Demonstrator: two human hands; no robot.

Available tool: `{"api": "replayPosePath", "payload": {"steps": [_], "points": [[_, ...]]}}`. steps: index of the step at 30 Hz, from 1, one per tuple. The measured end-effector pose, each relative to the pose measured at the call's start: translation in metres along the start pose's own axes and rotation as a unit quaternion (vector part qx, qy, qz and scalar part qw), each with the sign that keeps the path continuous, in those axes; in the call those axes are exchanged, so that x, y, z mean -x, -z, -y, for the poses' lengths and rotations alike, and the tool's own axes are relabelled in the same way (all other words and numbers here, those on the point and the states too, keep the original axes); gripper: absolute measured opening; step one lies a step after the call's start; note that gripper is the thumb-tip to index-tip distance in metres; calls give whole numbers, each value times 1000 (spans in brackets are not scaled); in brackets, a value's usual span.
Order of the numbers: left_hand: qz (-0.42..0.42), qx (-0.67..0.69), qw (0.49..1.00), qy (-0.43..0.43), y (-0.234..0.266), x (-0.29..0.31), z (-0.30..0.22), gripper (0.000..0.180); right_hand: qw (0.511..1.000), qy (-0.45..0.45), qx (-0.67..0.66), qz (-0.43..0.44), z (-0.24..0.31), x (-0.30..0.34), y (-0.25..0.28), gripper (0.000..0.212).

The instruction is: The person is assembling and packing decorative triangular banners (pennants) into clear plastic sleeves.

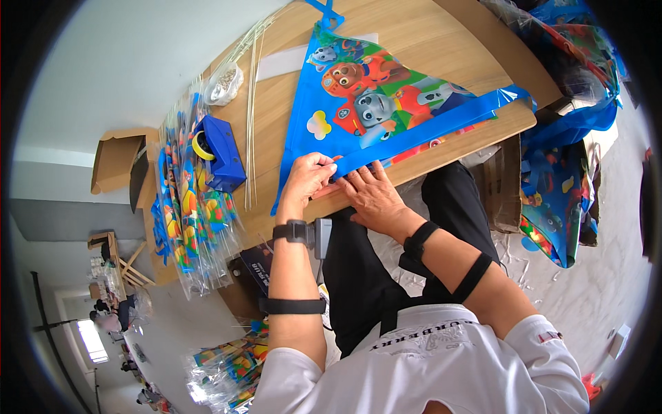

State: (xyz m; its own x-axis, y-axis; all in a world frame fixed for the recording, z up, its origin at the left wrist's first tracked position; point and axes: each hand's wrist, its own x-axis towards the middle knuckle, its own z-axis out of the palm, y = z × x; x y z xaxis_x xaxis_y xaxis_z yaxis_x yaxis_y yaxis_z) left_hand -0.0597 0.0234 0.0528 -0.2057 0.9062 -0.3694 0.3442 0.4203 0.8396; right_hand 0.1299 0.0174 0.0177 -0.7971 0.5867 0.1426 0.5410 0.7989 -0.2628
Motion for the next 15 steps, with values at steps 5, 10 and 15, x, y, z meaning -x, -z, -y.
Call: {"api": "replayPosePath", "payload": {"steps": [5,10,15], "points": [[82,6,994,68,12,-7,-3,11,1000,8,1,2,2,0,1,87],[77,-71,993,48,14,-15,-3,12,1000,3,-12,9,3,0,0,84],[61,-141,987,40,12,-18,0,12,1000,9,-22,-15,-1,1,-6,79]]}}
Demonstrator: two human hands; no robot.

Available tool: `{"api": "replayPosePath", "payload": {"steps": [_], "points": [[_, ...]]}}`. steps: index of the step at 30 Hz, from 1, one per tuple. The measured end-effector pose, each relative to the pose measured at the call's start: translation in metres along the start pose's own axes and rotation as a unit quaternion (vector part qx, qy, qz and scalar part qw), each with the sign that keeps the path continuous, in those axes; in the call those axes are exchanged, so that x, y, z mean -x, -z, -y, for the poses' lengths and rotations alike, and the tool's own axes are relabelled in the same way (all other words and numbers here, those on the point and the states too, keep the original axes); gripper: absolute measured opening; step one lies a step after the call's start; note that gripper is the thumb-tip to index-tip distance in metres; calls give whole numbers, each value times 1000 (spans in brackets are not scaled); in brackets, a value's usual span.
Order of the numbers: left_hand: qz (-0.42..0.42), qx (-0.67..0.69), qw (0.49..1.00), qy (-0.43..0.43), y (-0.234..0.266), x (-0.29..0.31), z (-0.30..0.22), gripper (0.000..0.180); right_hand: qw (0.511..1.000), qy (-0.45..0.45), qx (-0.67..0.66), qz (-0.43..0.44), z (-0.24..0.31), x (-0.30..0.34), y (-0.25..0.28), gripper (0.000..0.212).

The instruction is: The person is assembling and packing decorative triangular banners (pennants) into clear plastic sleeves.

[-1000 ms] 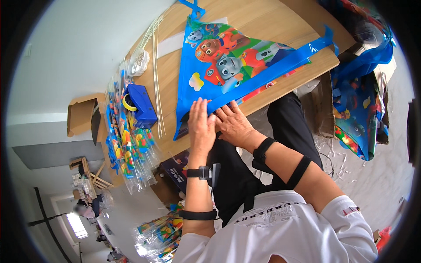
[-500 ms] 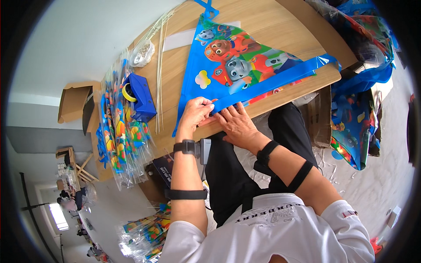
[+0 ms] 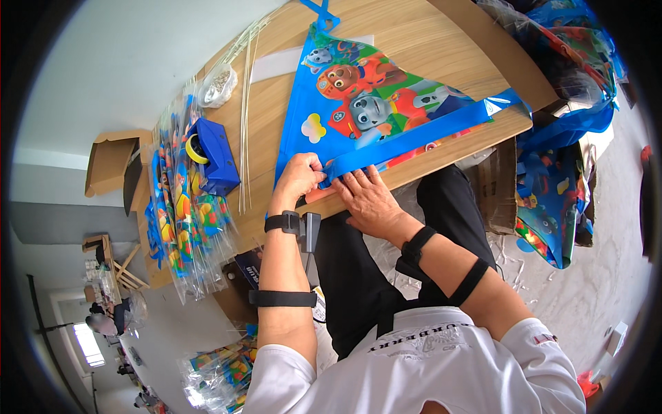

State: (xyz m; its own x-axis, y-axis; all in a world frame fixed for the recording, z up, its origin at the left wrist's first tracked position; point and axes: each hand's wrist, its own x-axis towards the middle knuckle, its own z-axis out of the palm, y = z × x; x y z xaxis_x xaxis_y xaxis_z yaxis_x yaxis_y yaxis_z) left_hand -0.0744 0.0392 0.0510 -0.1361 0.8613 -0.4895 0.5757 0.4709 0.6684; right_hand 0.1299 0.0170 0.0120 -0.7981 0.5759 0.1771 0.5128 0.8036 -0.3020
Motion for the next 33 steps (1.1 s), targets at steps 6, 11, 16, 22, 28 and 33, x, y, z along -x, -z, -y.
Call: {"api": "replayPosePath", "payload": {"steps": [6,11,16,22,28,33], "points": [[-44,-23,999,9,-4,4,3,17,998,19,-37,-47,-7,5,0,69],[-240,-205,942,-110,-32,19,9,23,995,15,-82,-59,-12,5,-3,65],[-324,-119,918,-194,-50,39,15,23,995,24,-69,-73,-7,3,2,65],[-326,-286,860,-271,-65,55,6,42,994,25,-76,-73,-9,2,1,66],[-304,-242,890,-240,-71,51,19,65,992,35,-83,-94,-9,2,2,66],[-306,-184,896,-263,-51,32,19,69,994,26,-74,-78,-9,3,3,67]]}}
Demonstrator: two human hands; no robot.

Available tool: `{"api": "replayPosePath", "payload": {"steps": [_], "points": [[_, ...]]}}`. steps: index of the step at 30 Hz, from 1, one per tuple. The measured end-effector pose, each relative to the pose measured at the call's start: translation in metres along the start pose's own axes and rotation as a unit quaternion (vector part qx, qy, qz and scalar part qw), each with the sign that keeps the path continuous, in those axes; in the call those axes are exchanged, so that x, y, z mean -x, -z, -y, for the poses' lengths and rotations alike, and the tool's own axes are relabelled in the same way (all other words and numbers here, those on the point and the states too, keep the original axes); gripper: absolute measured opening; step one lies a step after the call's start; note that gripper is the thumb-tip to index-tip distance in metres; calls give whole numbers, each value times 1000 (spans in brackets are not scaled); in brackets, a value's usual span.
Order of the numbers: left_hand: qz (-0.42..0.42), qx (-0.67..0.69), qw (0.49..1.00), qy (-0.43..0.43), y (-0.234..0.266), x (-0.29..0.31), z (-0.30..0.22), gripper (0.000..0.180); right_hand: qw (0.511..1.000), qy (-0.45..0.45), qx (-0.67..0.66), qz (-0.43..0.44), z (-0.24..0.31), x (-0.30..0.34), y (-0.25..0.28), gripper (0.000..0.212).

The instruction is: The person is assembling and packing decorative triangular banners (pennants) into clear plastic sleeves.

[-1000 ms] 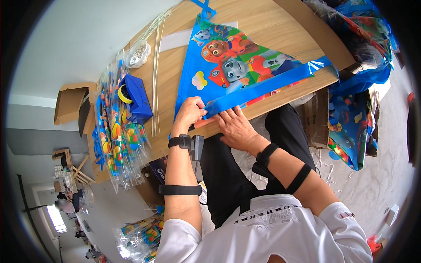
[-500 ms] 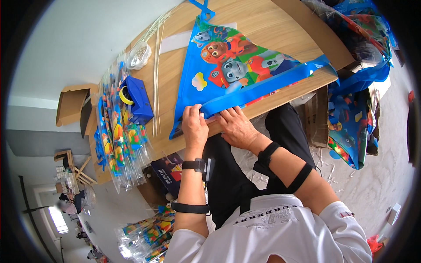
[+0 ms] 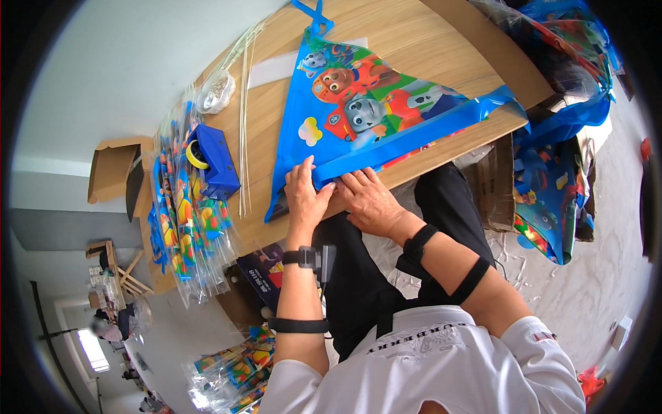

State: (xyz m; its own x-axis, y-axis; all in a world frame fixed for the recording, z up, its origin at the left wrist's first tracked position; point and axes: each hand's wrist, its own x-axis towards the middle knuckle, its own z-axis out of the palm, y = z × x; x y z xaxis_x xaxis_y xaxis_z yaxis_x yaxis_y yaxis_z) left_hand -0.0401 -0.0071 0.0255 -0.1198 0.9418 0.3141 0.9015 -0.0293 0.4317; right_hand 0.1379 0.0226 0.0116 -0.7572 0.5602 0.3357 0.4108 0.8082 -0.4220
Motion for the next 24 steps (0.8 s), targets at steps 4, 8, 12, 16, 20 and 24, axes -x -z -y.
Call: {"api": "replayPosePath", "payload": {"steps": [4,8,12,16,20,24], "points": [[45,49,997,33,5,-9,12,57,1000,-3,2,2,2,-1,0,69],[58,33,998,19,8,-9,8,42,1000,-3,-8,7,-2,0,0,72],[15,-1,1000,-7,5,-4,9,39,1000,-7,6,9,1,0,-3,77],[-45,-38,998,-6,-3,3,4,41,1000,-19,7,20,4,0,-3,80],[-37,-51,998,20,-3,9,-2,43,999,-26,-10,22,7,1,0,79],[-36,-35,998,39,-2,11,-9,44,998,-51,6,21,8,1,-2,82]]}}
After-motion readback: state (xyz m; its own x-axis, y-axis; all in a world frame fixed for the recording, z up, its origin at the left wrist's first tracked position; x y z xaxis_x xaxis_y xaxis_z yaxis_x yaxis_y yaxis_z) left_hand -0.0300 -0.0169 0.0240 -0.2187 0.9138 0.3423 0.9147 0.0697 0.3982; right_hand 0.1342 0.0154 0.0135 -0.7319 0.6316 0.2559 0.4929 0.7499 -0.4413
